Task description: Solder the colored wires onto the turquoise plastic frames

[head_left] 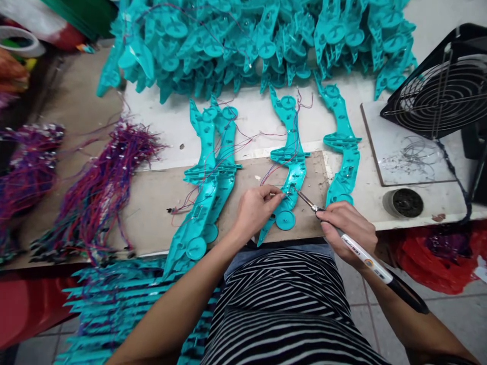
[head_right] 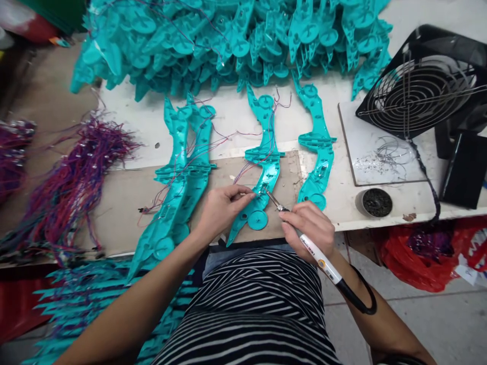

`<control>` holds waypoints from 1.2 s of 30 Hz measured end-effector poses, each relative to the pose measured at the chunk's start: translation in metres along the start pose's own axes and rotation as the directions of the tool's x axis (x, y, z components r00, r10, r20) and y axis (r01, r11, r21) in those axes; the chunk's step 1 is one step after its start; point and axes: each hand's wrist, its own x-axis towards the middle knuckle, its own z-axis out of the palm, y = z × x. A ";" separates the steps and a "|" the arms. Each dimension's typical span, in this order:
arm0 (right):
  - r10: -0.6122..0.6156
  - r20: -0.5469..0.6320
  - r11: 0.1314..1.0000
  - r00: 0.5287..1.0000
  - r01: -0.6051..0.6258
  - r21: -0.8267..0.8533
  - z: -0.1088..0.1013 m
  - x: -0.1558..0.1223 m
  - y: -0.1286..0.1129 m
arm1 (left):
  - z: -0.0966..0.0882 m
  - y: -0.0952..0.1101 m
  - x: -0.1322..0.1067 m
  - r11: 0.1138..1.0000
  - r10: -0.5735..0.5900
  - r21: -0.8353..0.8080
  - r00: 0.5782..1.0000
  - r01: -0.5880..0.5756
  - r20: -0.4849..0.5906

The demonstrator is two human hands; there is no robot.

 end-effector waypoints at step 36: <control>-0.144 0.103 0.989 0.984 0.147 -0.029 0.007 0.004 0.003 | 0.005 -0.010 0.002 0.978 0.151 -0.135 0.987 -0.156 -0.053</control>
